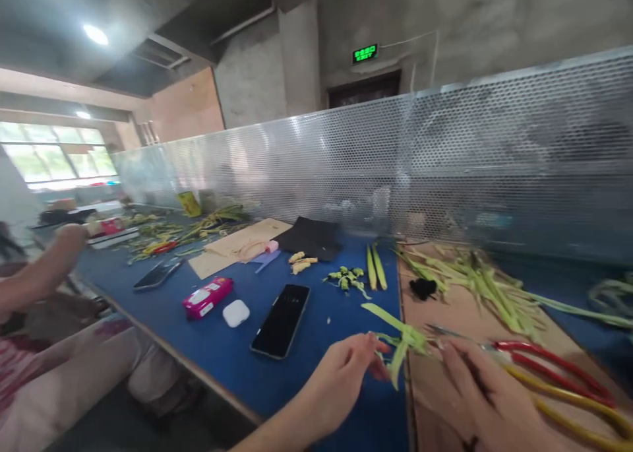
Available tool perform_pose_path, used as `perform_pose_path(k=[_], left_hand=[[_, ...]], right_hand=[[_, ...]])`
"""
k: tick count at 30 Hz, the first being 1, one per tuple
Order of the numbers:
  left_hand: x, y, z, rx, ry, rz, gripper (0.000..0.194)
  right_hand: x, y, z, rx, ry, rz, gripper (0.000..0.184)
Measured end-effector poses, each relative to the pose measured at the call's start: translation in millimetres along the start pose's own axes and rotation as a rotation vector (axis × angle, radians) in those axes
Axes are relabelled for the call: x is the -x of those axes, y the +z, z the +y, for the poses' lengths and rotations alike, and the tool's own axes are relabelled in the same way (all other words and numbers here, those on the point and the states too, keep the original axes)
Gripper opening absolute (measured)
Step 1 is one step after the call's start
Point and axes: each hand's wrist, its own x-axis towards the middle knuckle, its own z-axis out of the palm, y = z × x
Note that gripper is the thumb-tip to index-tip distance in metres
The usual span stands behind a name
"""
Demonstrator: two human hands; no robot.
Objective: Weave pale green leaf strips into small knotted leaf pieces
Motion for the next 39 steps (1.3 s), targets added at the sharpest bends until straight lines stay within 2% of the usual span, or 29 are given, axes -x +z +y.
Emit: perform_pose_path(k=[3, 7, 10, 15, 18, 22, 26, 28, 31, 34, 39], left_hand=[[-15.4, 13.3, 0.4, 0.153, -0.02, -0.042, 0.051], [-29.2, 21.4, -0.8, 0.267, -0.09, -0.034, 0.04], [-31.6, 23.8, -2.7, 0.25, -0.018, -0.041, 0.035], [-25.4, 22.3, 0.9, 0.166, 0.083, 0.025, 0.034], [-22.0, 20.0, 0.9, 0.176, 0.114, -0.077, 0.034], [-20.3, 18.0, -5.6, 0.211, 0.106, -0.15, 0.038], [-20.6, 16.9, -11.3, 0.234, 0.1, -0.186, 0.047], [-21.1, 16.3, -13.1, 0.241, 0.073, -0.199, 0.057], [-20.0, 15.0, -14.1, 0.225, 0.06, -0.245, 0.066], [-15.9, 12.5, -11.6, 0.126, 0.103, -0.303, 0.064], [-8.6, 7.5, -0.8, -0.024, 0.146, -0.347, 0.055]], right_hand=[[-3.0, 3.3, -6.1, -0.015, 0.033, -0.058, 0.029], [-3.0, 6.0, -15.6, -0.073, 0.063, -0.063, 0.031], [-1.6, 5.0, -18.3, -0.109, 0.091, -0.117, 0.03], [-2.7, 3.7, -22.5, -0.185, 0.111, -0.151, 0.029], [-4.8, 3.2, -27.0, -0.239, 0.147, -0.177, 0.03], [-8.1, -0.4, -33.5, -0.263, 0.248, -0.328, 0.031], [-10.1, -1.9, -35.1, -0.271, 0.202, -0.454, 0.04], [-9.4, 0.7, -33.1, -0.308, 0.195, -0.453, 0.039], [-6.3, 7.4, -28.3, -0.444, 0.213, -0.501, 0.026], [-3.3, 11.6, -25.7, -0.537, 0.248, -0.527, 0.017], [-3.3, 7.0, -30.3, -0.448, 0.3, -0.463, 0.015]])
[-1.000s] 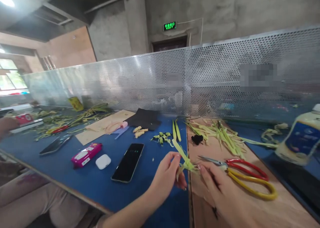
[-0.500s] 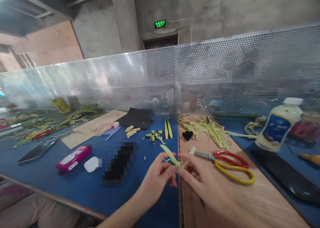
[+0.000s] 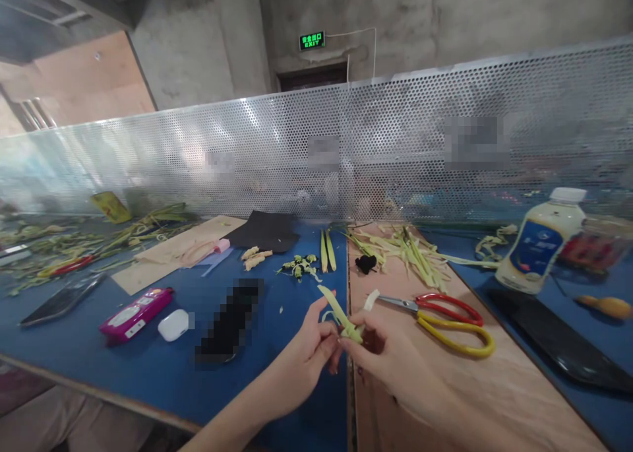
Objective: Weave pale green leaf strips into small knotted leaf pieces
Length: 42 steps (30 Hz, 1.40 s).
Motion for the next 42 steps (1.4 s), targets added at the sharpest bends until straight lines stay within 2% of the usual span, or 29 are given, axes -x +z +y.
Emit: perform_pose_path(k=[4, 13, 17, 19, 22, 24, 27, 29, 31, 33, 35, 42], left_hand=[[3.9, -4.2, 6.8, -0.072, -0.039, -0.006, 0.049], [7.5, -0.2, 3.6, -0.14, -0.094, -0.005, 0.054], [10.9, -7.1, 7.2, -0.186, -0.084, -0.076, 0.048], [11.6, -12.5, 10.2, -0.152, -0.089, -0.126, 0.046], [6.6, -14.2, 10.5, 0.026, -0.12, -0.146, 0.048], [-0.5, -8.2, 6.9, 0.151, -0.155, -0.094, 0.044], [-10.6, 8.4, 0.0, 0.196, -0.175, 0.127, 0.039], [-13.1, 19.5, -2.2, 0.091, -0.138, 0.289, 0.037], [-11.9, 27.1, -1.8, -0.099, -0.103, 0.375, 0.036], [-9.1, 30.4, -0.4, -0.254, -0.095, 0.403, 0.037], [-7.0, 30.8, 0.4, -0.3, -0.101, 0.427, 0.038], [-6.3, 29.1, 0.2, -0.19, -0.158, 0.493, 0.043]], right_hand=[[-1.7, -2.9, 0.3, 0.026, -0.01, 0.079, 0.015], [-3.3, -2.1, -0.1, 0.035, -0.004, 0.017, 0.016], [-2.4, -3.2, 2.1, 0.056, -0.016, 0.045, 0.018], [-3.2, -3.1, 4.7, 0.052, -0.001, 0.03, 0.019], [-4.2, -1.0, 7.2, -0.001, 0.01, 0.002, 0.019], [-3.6, 1.2, 6.3, -0.042, -0.025, -0.019, 0.017], [-0.7, 4.7, 2.0, -0.112, -0.08, -0.065, 0.016], [1.7, 6.7, -0.4, -0.113, -0.087, -0.062, 0.016], [3.8, 8.2, -0.7, -0.06, -0.085, -0.029, 0.016], [5.4, 9.1, 0.8, 0.003, -0.1, 0.019, 0.016], [6.6, 9.4, 2.7, 0.054, -0.127, 0.061, 0.016], [7.2, 8.2, 2.9, 0.168, -0.148, 0.114, 0.017]])
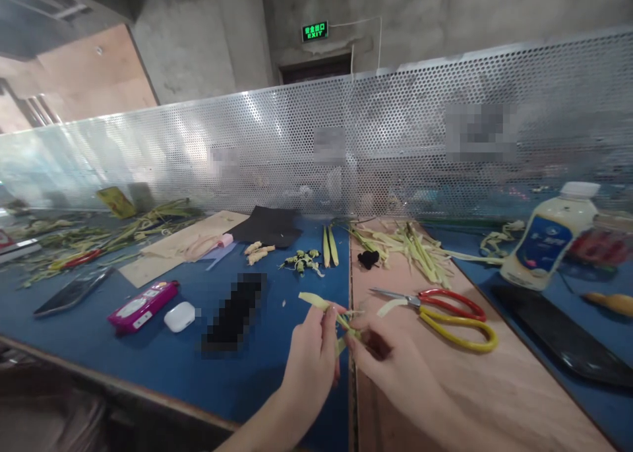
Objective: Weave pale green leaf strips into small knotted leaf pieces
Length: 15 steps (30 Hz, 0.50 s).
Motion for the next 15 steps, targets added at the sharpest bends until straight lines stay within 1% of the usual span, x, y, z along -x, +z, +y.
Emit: perform_pose_path(k=[6, 11, 13, 15], left_hand=[[3.5, 0.6, -1.2, 0.107, -0.033, 0.045, 0.042], [4.0, -1.1, 1.8, 0.208, -0.07, 0.086, 0.042], [3.0, -2.6, 1.3, 0.255, -0.072, 0.082, 0.04], [1.0, -4.0, -2.0, 0.318, -0.069, 0.049, 0.037]], right_hand=[[0.1, -1.3, -2.0, -0.027, 0.016, -0.024, 0.019], [2.4, -8.0, -5.2, -0.133, 0.072, -0.063, 0.022], [2.7, -9.8, -4.7, -0.121, 0.084, -0.066, 0.022], [2.7, -9.9, -2.9, -0.086, 0.071, -0.066, 0.022]])
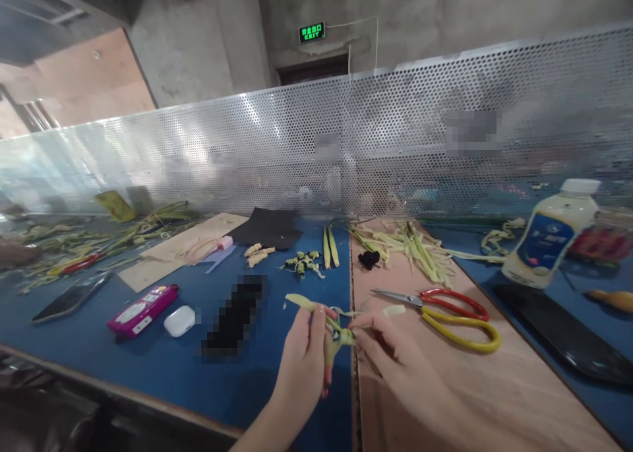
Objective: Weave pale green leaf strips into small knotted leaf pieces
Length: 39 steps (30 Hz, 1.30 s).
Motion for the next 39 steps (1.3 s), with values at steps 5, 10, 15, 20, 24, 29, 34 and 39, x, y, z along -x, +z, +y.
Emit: perform_pose_path(k=[5, 10, 15, 20, 24, 29, 34, 39], left_hand=[[-6.2, -5.9, -10.3, 0.072, -0.045, -0.244, 0.034], [-4.4, -7.7, -6.5, -0.034, -0.06, -0.297, 0.034], [-2.8, -6.0, -0.7, -0.223, -0.059, -0.211, 0.036], [-1.8, -3.7, -0.5, -0.246, -0.046, -0.187, 0.037], [-1.6, -2.6, -2.4, -0.217, -0.086, -0.195, 0.037], [-3.1, -3.6, -5.6, -0.201, -0.087, -0.195, 0.036], [-0.4, -2.7, -4.9, -0.282, -0.011, -0.169, 0.035], [5.3, -2.5, -8.8, -0.356, 0.133, -0.165, 0.034]], right_hand=[[-0.1, 3.1, 5.6, 0.017, -0.023, 0.026, 0.025], [0.8, 4.8, 6.6, 0.02, -0.01, 0.044, 0.026], [1.4, 6.0, 7.1, 0.03, 0.033, 0.083, 0.028], [1.1, 7.3, 6.5, 0.018, 0.074, 0.101, 0.029], [-0.2, 7.5, 4.7, -0.014, 0.106, 0.123, 0.029], [-1.2, 6.0, 5.1, -0.008, 0.074, 0.134, 0.028], [0.3, 5.5, 5.0, -0.036, 0.045, 0.057, 0.025], [-0.4, 7.0, 6.6, 0.097, -0.026, -0.001, 0.019]])
